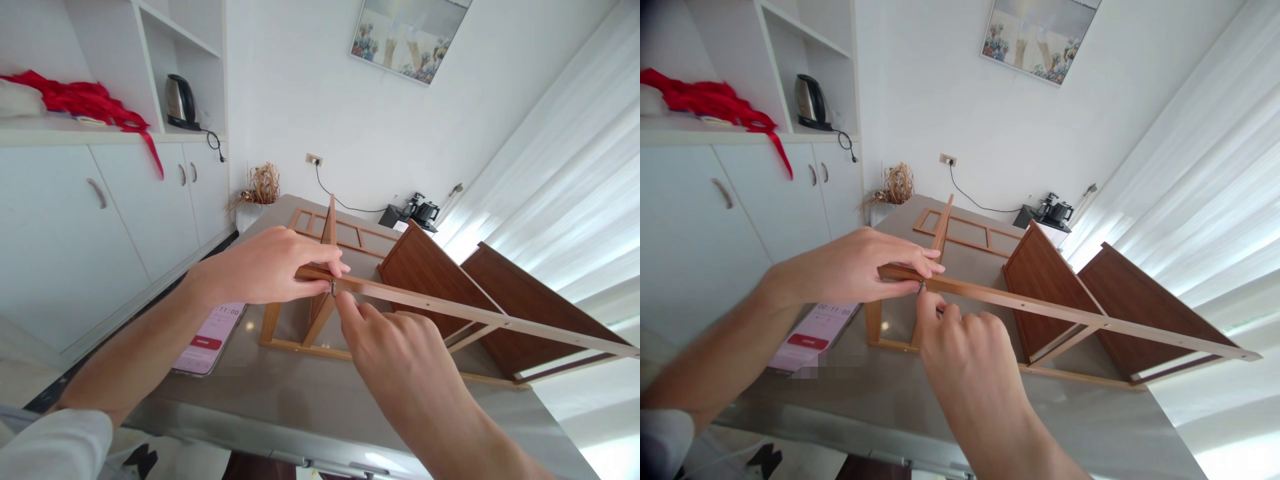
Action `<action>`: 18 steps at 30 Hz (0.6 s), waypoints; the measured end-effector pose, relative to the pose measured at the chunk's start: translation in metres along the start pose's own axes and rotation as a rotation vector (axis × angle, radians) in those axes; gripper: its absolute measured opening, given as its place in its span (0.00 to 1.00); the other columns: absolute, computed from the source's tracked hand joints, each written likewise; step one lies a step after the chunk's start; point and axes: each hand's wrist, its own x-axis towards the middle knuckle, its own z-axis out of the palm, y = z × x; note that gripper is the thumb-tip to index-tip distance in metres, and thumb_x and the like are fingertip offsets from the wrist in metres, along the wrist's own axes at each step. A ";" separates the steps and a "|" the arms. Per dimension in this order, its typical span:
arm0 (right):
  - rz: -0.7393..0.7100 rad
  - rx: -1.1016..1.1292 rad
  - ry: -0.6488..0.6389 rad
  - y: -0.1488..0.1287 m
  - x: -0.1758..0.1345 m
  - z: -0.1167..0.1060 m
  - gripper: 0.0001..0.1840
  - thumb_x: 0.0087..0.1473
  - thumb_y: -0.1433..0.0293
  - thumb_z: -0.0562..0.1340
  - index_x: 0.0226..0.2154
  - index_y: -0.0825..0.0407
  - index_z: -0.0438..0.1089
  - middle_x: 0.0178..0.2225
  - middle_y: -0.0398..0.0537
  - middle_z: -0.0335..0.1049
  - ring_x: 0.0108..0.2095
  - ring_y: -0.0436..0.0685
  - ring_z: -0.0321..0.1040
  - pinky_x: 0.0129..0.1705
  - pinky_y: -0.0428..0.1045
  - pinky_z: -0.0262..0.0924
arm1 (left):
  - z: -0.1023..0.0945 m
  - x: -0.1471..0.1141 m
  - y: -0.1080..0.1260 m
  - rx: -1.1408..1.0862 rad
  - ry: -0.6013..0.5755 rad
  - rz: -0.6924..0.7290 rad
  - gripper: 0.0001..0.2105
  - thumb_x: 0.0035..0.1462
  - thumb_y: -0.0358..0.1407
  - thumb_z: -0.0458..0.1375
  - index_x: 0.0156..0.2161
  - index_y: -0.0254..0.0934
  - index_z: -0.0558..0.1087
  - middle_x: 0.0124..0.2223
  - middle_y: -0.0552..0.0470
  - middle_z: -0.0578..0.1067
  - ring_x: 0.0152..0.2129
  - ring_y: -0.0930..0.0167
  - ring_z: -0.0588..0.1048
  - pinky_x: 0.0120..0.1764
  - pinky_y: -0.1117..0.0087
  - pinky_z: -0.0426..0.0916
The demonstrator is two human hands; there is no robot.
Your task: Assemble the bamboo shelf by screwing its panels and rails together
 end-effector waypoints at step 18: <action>0.191 0.237 0.139 -0.027 -0.014 0.037 0.10 0.61 0.78 0.52 0.30 0.49 0.56 0.16 0.33 0.57 0.13 0.48 0.48 0.21 0.48 0.33 | 0.001 0.000 -0.001 -0.008 -0.001 -0.005 0.08 0.62 0.37 0.57 0.46 0.47 0.74 0.51 0.63 0.79 0.50 0.71 0.78 0.50 0.74 0.69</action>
